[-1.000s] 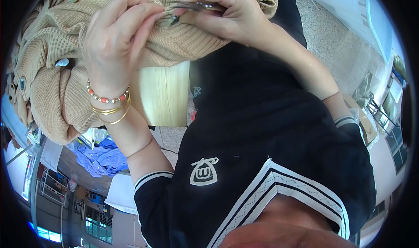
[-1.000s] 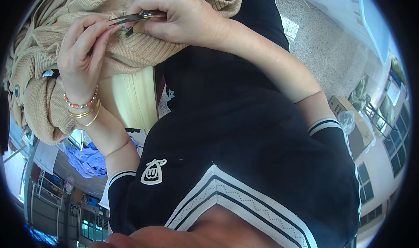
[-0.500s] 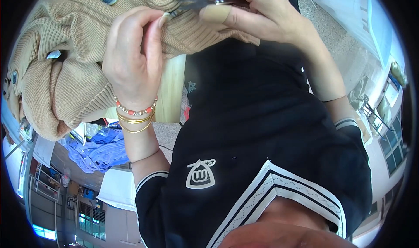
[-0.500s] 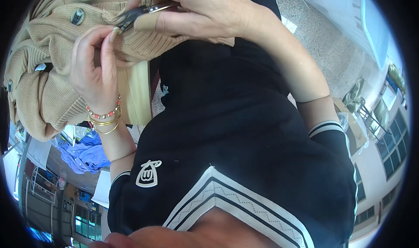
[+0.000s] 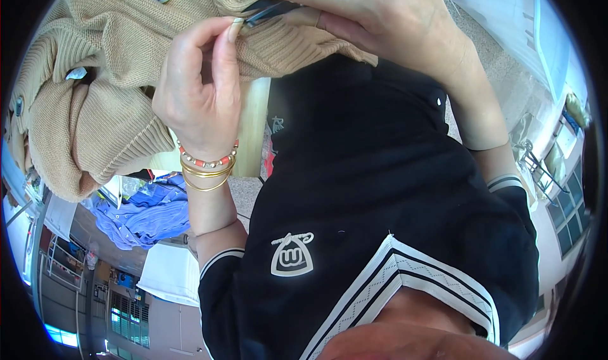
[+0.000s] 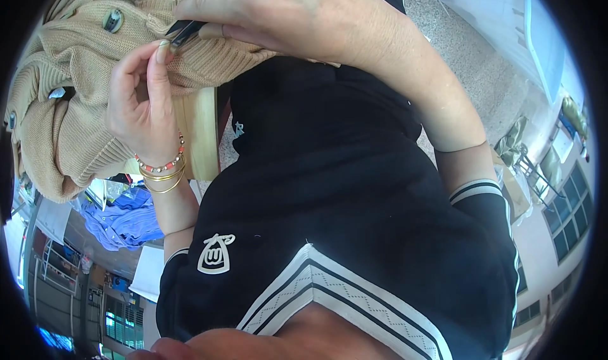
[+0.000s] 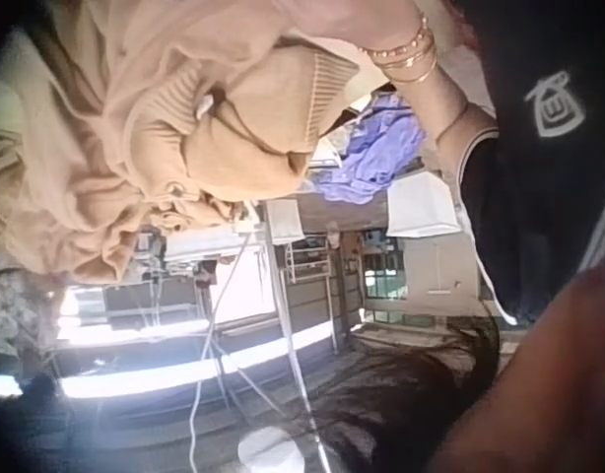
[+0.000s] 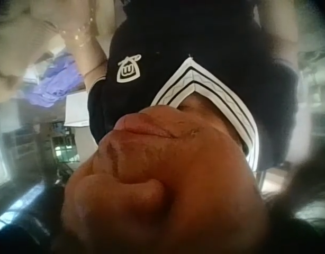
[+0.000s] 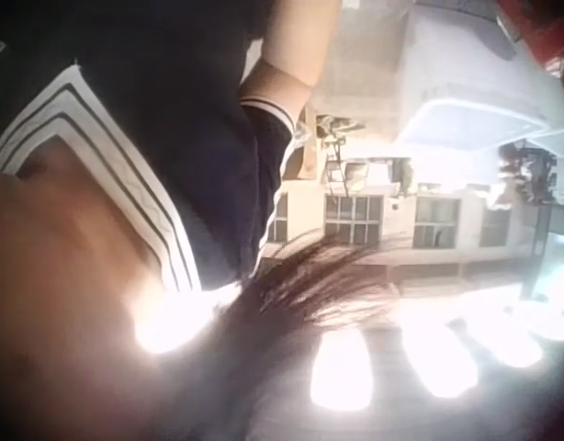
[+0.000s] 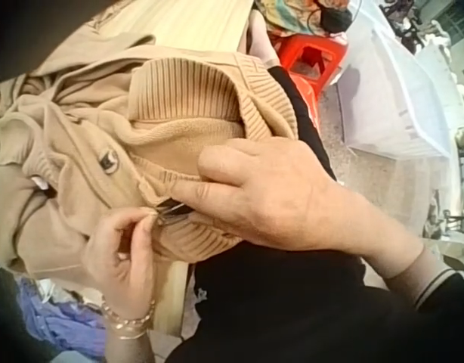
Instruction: Trimming loose threads and inspecting buttons on several sweaters in a textile manufacturing environment.
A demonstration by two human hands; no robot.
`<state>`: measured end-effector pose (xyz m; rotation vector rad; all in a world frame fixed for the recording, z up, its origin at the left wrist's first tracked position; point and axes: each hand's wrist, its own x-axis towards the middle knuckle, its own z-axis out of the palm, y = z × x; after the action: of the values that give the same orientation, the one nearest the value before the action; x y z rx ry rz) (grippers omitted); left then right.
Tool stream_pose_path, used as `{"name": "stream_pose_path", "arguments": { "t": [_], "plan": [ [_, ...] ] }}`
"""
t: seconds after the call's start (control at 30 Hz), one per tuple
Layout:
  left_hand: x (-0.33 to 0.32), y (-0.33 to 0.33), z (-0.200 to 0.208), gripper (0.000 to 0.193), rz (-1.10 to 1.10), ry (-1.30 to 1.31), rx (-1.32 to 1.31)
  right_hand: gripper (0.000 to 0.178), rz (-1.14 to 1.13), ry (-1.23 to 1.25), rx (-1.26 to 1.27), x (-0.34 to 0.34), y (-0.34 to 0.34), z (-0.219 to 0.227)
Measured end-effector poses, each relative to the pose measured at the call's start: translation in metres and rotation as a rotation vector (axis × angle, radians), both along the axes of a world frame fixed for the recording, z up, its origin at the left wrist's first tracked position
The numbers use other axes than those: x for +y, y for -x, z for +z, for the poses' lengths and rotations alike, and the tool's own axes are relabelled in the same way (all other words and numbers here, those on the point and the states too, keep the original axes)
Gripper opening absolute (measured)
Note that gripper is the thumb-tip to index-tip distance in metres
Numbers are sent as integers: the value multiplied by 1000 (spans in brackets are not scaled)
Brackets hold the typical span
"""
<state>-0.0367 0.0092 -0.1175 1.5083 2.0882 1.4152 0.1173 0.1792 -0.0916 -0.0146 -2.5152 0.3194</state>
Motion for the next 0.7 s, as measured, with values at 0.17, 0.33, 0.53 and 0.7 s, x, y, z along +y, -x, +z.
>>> {"name": "stream_pose_path", "arguments": {
  "t": [0.17,0.33,0.53,0.7],
  "plan": [
    [0,-3,1,8,40,4,-39,36,5,-66,-99,1,1,9],
    [1,-3,0,8,70,29,-91,34,13,59,-199,0,1,21],
    [1,-3,-1,8,57,19,-95,34,36,64,-209,2,2,22],
    [2,-2,2,7,46,17,-105,32,48,-89,-224,2,3,33]
  ]
}}
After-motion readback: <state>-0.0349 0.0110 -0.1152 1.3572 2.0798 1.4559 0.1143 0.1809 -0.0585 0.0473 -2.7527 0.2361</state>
